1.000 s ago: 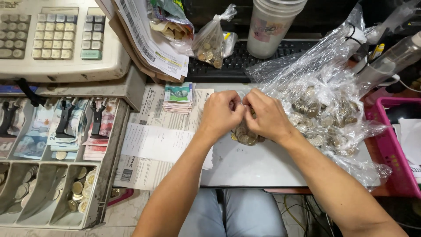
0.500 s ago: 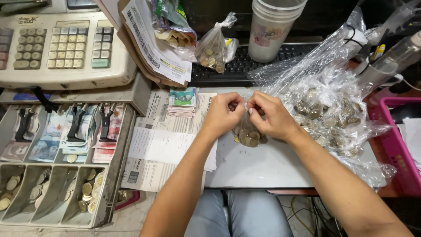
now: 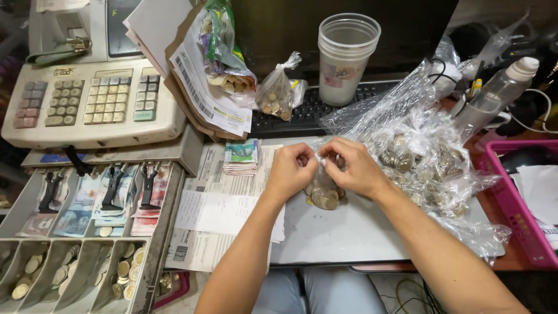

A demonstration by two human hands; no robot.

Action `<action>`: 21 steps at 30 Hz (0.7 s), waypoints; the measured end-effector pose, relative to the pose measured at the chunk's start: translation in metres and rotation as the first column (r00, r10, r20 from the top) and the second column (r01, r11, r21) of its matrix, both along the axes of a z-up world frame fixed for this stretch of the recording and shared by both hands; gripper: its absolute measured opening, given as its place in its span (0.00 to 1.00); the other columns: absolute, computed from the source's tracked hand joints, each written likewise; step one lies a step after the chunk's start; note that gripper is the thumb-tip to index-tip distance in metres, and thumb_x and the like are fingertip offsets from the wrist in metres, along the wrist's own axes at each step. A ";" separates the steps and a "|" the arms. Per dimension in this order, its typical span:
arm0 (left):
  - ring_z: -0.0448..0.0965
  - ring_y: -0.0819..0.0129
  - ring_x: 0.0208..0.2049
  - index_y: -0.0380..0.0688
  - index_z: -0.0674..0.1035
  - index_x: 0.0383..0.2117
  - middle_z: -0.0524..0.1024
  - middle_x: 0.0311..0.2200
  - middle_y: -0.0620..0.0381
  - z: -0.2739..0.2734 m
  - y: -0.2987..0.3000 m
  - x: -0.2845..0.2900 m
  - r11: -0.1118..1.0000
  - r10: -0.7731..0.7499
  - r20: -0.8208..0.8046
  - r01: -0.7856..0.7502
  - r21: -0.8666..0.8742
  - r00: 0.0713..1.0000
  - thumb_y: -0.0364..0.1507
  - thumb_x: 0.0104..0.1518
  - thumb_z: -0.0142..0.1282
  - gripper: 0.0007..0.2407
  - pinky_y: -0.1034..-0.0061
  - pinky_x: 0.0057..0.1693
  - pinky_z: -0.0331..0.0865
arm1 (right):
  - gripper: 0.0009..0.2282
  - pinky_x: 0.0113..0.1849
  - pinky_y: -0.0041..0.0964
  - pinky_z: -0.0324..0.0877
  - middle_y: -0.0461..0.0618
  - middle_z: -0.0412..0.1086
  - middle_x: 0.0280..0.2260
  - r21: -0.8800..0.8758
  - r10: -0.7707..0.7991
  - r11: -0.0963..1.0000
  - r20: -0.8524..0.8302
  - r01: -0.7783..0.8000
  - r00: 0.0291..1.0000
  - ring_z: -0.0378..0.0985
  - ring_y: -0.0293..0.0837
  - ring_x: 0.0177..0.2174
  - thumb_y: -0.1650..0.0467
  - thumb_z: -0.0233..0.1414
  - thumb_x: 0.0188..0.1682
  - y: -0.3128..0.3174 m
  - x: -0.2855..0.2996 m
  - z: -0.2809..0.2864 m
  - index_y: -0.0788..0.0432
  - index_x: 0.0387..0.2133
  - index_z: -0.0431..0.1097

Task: Sorting and bagging coins into small plastic bags at a checkout counter.

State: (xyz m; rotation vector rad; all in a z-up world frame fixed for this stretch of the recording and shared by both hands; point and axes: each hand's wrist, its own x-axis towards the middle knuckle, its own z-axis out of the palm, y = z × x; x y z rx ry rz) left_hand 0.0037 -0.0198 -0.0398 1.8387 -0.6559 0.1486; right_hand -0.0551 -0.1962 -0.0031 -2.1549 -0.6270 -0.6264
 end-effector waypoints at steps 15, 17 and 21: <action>0.74 0.54 0.17 0.49 0.77 0.12 0.67 0.08 0.56 0.013 0.000 -0.010 0.971 0.173 0.000 -0.171 0.165 0.985 0.31 0.40 0.57 0.04 0.68 0.30 0.69 | 0.01 0.28 0.41 0.73 0.47 0.69 0.23 -0.352 -0.155 0.918 0.110 0.184 0.982 0.77 0.49 0.26 0.71 0.55 0.49 0.004 0.008 -0.026 0.55 0.30 0.72; 0.75 0.55 0.18 0.50 0.77 0.12 0.68 0.08 0.58 0.014 0.000 -0.009 0.964 0.197 -0.030 -0.188 0.190 0.980 0.32 0.39 0.57 0.04 0.69 0.31 0.70 | 0.02 0.27 0.40 0.73 0.45 0.66 0.22 -0.386 -0.192 0.893 0.134 0.230 0.972 0.77 0.49 0.25 0.70 0.55 0.48 0.001 0.011 -0.034 0.54 0.28 0.70; 0.76 0.52 0.19 0.49 0.78 0.13 0.69 0.09 0.55 0.017 0.001 -0.013 0.961 0.214 -0.064 -0.198 0.194 0.975 0.32 0.40 0.57 0.04 0.66 0.32 0.70 | 0.04 0.29 0.33 0.72 0.44 0.69 0.22 -0.347 -0.188 0.920 0.020 0.183 0.982 0.76 0.43 0.24 0.74 0.51 0.48 0.005 0.007 -0.019 0.54 0.27 0.73</action>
